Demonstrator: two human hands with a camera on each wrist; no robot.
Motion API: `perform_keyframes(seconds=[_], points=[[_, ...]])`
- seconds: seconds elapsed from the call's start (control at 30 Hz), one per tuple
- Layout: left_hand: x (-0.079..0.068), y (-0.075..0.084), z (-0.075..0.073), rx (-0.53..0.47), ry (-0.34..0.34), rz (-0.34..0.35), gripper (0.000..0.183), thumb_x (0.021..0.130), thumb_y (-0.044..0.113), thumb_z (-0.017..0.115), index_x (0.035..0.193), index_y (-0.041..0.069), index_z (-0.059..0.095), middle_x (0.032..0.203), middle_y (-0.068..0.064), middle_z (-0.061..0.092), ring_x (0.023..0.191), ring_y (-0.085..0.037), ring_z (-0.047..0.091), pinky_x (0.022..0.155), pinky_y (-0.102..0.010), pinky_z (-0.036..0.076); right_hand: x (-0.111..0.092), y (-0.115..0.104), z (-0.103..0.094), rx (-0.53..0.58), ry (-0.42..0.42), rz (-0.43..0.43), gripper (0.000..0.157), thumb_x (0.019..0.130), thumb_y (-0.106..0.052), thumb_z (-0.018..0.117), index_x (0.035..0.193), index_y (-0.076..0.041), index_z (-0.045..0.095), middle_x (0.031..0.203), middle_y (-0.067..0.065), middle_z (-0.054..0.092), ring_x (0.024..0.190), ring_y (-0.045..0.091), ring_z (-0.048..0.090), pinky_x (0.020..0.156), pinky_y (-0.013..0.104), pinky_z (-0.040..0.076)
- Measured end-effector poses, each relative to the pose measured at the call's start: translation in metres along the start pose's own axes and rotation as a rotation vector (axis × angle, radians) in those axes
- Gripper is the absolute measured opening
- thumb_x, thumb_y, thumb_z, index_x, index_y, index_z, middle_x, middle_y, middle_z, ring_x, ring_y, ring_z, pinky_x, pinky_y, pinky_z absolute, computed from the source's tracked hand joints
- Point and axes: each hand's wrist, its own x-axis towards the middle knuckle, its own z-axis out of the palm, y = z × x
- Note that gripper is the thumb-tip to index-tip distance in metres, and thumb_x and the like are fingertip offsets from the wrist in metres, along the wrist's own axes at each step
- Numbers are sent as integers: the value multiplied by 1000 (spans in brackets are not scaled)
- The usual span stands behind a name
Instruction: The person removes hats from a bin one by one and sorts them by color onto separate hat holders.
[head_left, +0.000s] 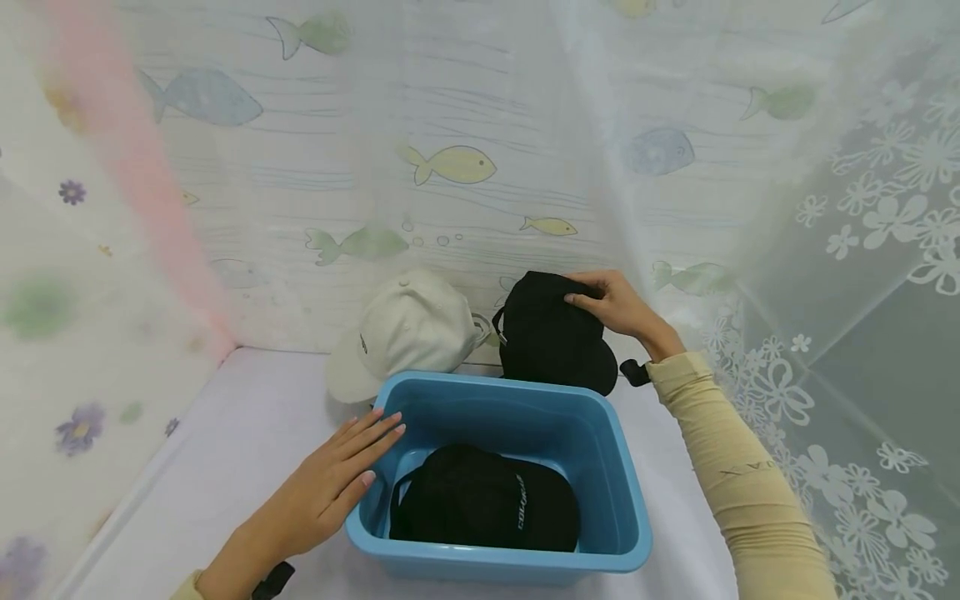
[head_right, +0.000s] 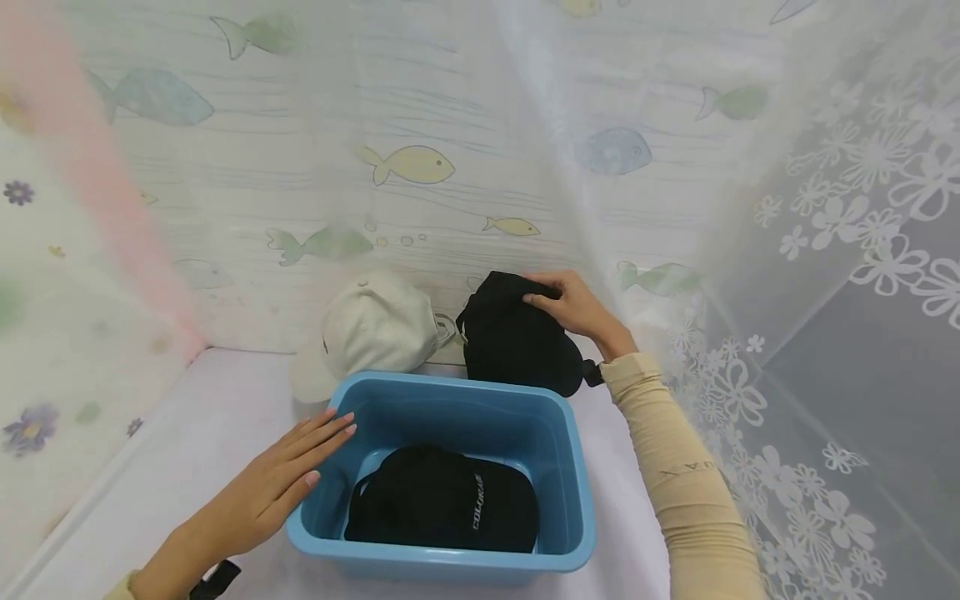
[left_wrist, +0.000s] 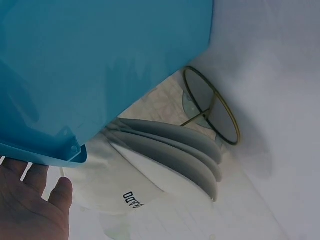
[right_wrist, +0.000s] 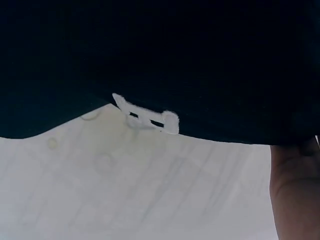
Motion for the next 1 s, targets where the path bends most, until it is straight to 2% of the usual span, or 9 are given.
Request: perform_keyframes(seconds=[0.07,0.13,0.23,0.3,0.4,0.53,0.87,1.0], points=[[0,1,0,-8,0,-7,59,104,14,52,160,20,35,165,3,33,155,-26,24,125,-22,-3,1,4,3,-3,-23,23,42,101,-7,64,142,0,57,144,20,57,123,34,62,95,23,51],[0,2,0,-17,-1,-15,58,104,14,52,160,19,36,165,3,33,155,-26,24,125,-22,-3,3,8,6,1,-58,41,45,102,-9,63,145,-2,54,149,20,52,131,36,56,104,35,50],[1,2,0,-26,2,-11,56,104,13,52,159,17,38,165,3,34,155,-26,24,125,-21,-3,3,12,9,13,-112,77,49,103,-13,62,149,-5,50,156,19,44,146,36,41,117,53,37],[2,2,1,-29,-1,-5,56,104,13,52,159,16,38,165,2,34,155,-25,23,125,-21,-3,3,13,10,7,-140,109,52,103,-15,63,152,-6,48,159,19,40,149,38,34,119,58,31],[2,1,1,-31,-10,-6,57,105,13,51,159,17,37,165,2,34,156,-25,22,125,-22,-4,0,12,10,-12,-186,142,57,102,-19,65,154,-10,45,162,17,36,152,37,28,121,59,27],[1,0,1,-30,-16,-17,57,105,13,50,160,19,35,165,2,34,156,-24,22,125,-21,-4,0,11,13,0,-228,145,64,100,-20,68,157,-10,40,164,15,32,154,36,24,122,58,25],[1,2,-4,-16,-43,-31,58,105,16,51,160,22,34,165,4,33,156,-24,21,124,-21,-5,1,19,22,37,-218,136,68,100,-16,67,160,-12,35,167,13,27,154,34,22,123,57,22],[4,1,-8,-2,-48,-18,57,105,19,54,159,19,37,164,1,36,155,-24,25,125,-20,-1,1,21,23,38,-202,129,68,100,-17,67,159,-12,35,166,13,28,154,33,23,123,57,22]])
